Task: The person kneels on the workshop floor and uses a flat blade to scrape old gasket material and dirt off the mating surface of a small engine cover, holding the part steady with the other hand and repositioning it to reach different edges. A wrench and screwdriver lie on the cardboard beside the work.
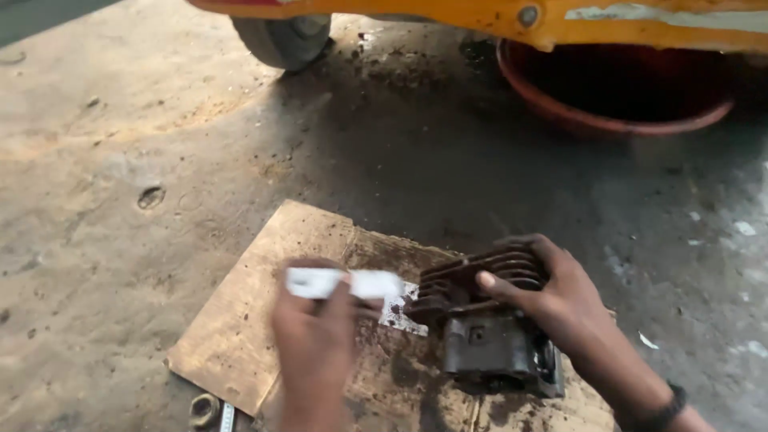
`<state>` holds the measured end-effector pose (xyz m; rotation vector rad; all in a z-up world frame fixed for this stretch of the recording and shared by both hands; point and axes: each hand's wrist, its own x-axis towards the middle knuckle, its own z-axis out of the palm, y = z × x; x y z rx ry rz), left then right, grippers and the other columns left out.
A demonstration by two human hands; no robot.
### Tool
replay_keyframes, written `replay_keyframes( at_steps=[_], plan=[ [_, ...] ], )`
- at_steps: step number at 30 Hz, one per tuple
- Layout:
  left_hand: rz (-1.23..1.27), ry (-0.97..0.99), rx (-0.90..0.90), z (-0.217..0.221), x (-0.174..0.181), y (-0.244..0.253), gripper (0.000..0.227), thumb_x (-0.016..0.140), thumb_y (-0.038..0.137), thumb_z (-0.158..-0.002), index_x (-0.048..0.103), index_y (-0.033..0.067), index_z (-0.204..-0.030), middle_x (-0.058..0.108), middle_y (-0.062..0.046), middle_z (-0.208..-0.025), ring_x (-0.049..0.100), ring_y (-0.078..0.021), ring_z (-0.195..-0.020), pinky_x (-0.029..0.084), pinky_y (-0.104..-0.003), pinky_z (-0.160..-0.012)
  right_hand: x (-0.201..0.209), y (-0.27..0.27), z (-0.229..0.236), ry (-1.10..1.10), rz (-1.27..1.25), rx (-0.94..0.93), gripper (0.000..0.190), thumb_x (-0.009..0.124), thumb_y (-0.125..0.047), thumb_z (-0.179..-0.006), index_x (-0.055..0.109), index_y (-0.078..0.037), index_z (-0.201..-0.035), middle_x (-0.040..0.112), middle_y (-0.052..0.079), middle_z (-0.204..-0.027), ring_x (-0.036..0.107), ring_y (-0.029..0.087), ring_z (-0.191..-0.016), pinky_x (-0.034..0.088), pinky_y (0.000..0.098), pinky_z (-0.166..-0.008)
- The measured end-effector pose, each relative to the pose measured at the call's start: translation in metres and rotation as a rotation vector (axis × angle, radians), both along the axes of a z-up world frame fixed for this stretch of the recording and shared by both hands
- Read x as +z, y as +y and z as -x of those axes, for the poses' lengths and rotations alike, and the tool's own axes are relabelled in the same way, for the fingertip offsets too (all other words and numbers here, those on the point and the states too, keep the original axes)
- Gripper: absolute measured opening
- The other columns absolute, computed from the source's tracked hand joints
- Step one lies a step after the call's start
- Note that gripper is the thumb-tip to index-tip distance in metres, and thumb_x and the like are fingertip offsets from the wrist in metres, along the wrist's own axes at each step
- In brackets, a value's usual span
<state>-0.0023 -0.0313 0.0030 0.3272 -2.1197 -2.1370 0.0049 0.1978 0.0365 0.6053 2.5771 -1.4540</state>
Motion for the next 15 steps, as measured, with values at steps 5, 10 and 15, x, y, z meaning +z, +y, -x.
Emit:
replay_keyframes(
  at_steps=[5,10,15],
  plan=[
    [-0.162,0.142,0.114,-0.005,0.003,0.006,0.014,0.056,0.005,-0.095,0.059,-0.0005,-0.107,0.076,-0.023,-0.081,0.078,-0.0261,-0.06,0.063,-0.033,-0.053,-0.023,0.012,-0.011,0.032,-0.027,-0.109,0.063,0.084,-0.041,-0.071,0.065,-0.004,-0.117,0.076,0.014,-0.107,0.075,0.023,-0.1,0.056,0.0367,-0.091],
    [0.136,-0.048,-0.303,-0.01,-0.019,0.044,0.019,0.053,0.012,-0.097,0.052,0.0085,-0.116,0.074,-0.013,-0.081,0.077,-0.0161,-0.063,0.06,-0.025,-0.053,-0.035,0.016,-0.008,0.19,-0.425,0.048,0.067,0.078,-0.055,-0.079,0.063,-0.004,-0.121,0.067,0.017,-0.103,0.061,0.03,-0.105,0.049,0.0441,-0.091],
    [-0.147,0.114,0.012,0.006,0.023,0.009,0.01,0.056,0.006,-0.095,0.056,0.0012,-0.104,0.076,-0.016,-0.078,0.075,-0.019,-0.061,0.062,-0.03,-0.053,-0.032,0.011,-0.005,0.2,-0.422,0.044,0.069,0.078,-0.054,-0.076,0.062,-0.007,-0.124,0.066,0.016,-0.104,0.059,0.031,-0.104,0.048,0.044,-0.089]
  ],
)
